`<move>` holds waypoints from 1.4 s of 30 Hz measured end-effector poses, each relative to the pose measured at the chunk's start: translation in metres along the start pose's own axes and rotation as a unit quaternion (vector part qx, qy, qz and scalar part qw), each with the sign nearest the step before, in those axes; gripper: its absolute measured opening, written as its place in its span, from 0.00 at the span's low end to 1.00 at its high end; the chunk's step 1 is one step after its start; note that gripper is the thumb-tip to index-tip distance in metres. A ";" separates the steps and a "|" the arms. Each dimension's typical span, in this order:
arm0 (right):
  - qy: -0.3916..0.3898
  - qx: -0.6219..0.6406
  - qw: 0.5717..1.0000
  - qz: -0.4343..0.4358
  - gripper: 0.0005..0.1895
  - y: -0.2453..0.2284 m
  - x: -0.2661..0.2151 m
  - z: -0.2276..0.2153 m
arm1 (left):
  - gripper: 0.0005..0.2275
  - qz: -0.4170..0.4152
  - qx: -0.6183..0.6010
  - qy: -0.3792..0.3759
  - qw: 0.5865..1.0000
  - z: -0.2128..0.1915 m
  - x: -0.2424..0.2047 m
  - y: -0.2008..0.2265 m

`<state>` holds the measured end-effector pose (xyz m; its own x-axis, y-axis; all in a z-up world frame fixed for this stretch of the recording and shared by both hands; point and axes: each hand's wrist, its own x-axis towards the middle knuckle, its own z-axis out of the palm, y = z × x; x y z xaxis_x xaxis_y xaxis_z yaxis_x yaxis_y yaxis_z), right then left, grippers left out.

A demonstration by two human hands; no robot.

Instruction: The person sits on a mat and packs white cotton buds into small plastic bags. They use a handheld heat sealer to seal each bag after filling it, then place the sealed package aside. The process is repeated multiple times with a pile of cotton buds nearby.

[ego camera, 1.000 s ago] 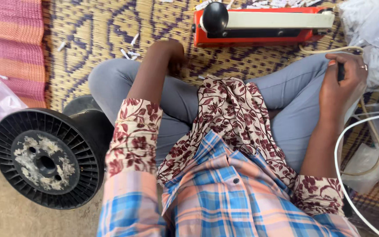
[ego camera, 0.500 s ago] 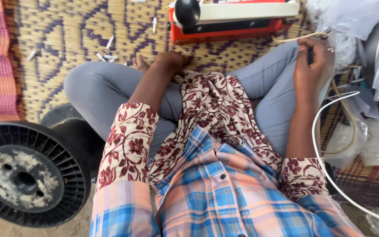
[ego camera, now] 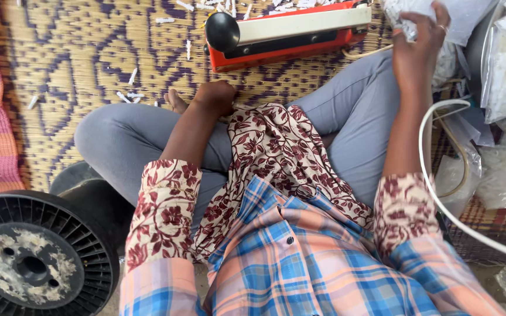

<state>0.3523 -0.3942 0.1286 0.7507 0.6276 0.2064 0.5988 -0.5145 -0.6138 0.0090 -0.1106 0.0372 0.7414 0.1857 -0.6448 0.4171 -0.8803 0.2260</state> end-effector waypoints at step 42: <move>-0.162 0.124 0.876 -0.437 0.13 -0.259 -0.164 -0.006 | 0.16 -0.017 -0.799 0.386 0.461 -0.024 -0.234 0.045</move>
<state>0.0758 -0.3671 0.2590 -0.1058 0.8720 0.4779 0.7966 0.3620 -0.4841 -0.1328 -0.1826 0.2156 0.4301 0.8299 -0.3554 -0.1675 0.4602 0.8719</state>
